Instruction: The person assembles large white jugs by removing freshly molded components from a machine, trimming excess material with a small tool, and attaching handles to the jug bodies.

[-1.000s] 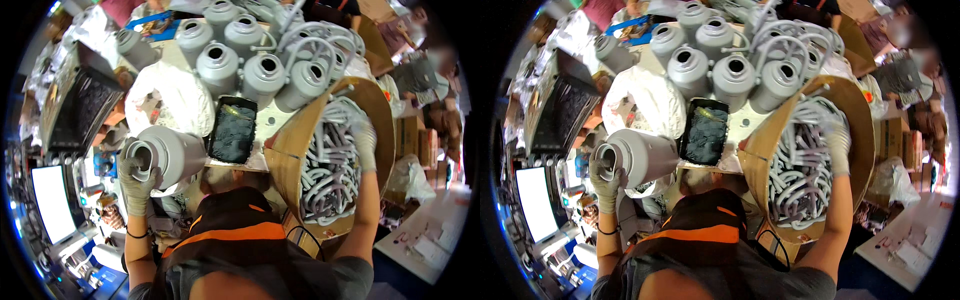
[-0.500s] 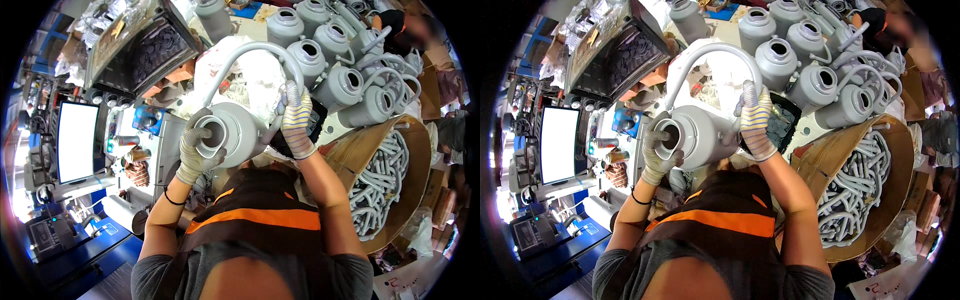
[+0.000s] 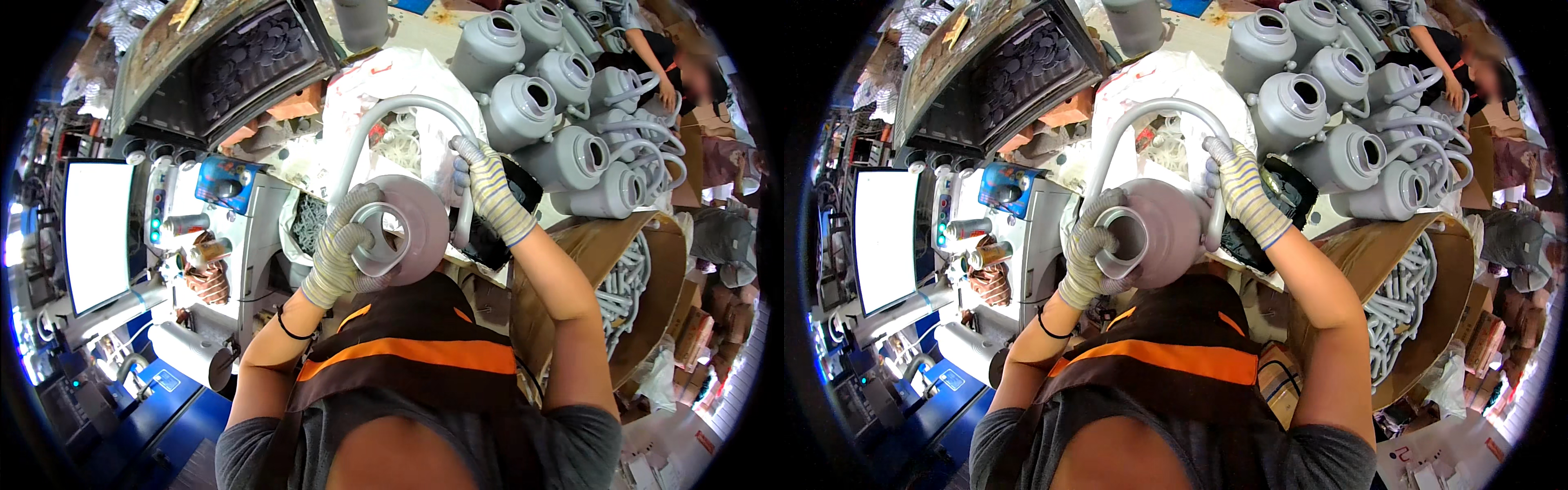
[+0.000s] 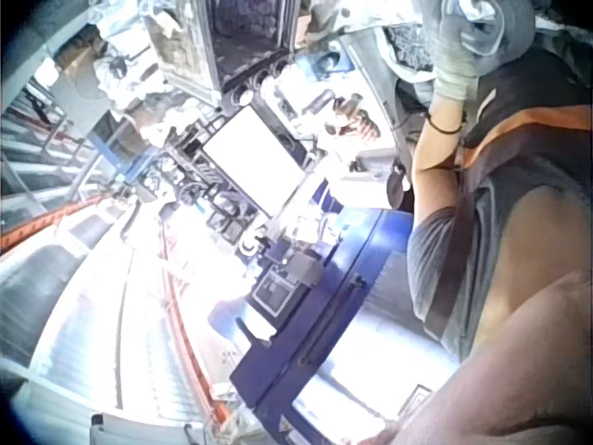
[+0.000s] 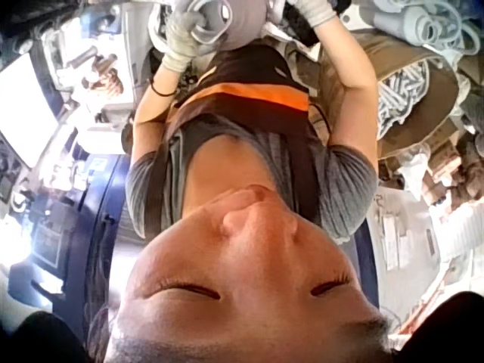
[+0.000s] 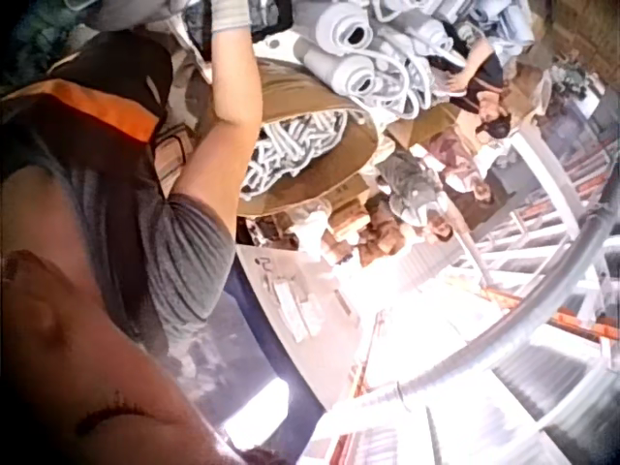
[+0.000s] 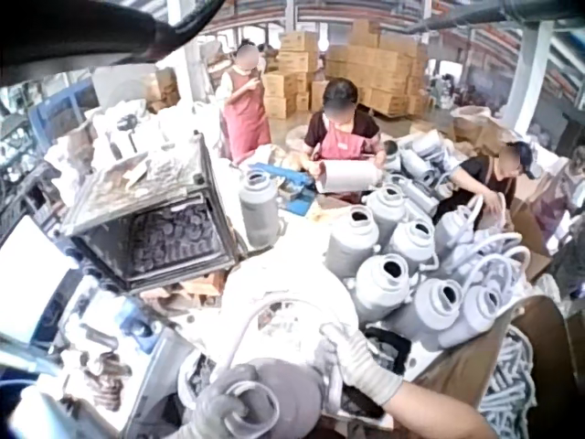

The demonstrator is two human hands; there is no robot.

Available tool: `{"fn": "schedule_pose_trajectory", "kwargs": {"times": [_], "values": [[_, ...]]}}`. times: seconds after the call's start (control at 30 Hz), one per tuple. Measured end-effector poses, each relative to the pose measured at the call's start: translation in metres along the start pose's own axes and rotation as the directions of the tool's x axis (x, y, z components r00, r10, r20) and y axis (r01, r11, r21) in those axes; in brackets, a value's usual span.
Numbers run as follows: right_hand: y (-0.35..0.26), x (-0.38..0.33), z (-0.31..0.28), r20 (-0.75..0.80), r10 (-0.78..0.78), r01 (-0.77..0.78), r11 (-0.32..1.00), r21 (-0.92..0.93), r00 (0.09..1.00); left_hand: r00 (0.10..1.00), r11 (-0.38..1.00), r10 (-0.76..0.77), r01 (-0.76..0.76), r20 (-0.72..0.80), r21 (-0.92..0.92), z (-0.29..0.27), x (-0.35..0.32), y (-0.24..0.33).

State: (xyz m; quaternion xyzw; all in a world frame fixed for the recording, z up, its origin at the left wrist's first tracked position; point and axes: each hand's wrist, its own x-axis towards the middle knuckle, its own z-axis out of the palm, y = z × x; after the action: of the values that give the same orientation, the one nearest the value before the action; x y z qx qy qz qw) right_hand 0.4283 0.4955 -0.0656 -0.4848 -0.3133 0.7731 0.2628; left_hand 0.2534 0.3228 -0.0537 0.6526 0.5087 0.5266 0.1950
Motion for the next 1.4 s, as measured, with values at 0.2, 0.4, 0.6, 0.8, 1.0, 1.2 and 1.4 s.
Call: {"fn": "schedule_pose_trajectory", "kwargs": {"times": [0.2,0.4,0.6,0.8,1.0,1.2,1.4], "values": [[-0.006,0.003,-0.001,0.050,-0.109,0.110,0.994,-0.017,0.993,0.999,0.999,0.022,-0.023,-0.037,-0.025,-0.005,0.007,-0.010],[-0.002,0.007,-0.007,0.025,-0.179,0.180,0.984,-0.008,0.983,0.972,0.957,-0.234,0.234,0.020,-0.171,-0.008,0.011,-0.009],[0.011,0.011,0.001,-0.144,-0.188,0.186,0.982,-0.032,0.972,0.999,0.994,0.037,-0.037,-0.006,-0.103,-0.006,0.008,-0.030],[0.045,0.050,0.004,-0.119,-0.004,-0.023,0.974,-0.225,0.993,0.977,0.986,-0.157,0.163,0.142,-0.034,-0.003,-0.007,-0.035],[0.012,0.001,-0.007,0.171,-0.674,0.439,0.250,-0.863,0.719,0.955,0.959,-0.187,0.229,-0.230,0.167,-0.033,0.028,-0.007],[0.024,-0.118,0.039,0.716,-0.479,0.767,-0.126,-0.629,0.508,0.764,0.332,-0.537,0.580,0.356,-0.744,0.002,-0.003,-0.045],[0.002,-0.129,0.002,0.595,-0.699,0.788,-0.072,-0.611,0.397,0.643,-0.541,-0.470,0.331,0.604,-0.773,0.027,0.019,-0.034]]}}
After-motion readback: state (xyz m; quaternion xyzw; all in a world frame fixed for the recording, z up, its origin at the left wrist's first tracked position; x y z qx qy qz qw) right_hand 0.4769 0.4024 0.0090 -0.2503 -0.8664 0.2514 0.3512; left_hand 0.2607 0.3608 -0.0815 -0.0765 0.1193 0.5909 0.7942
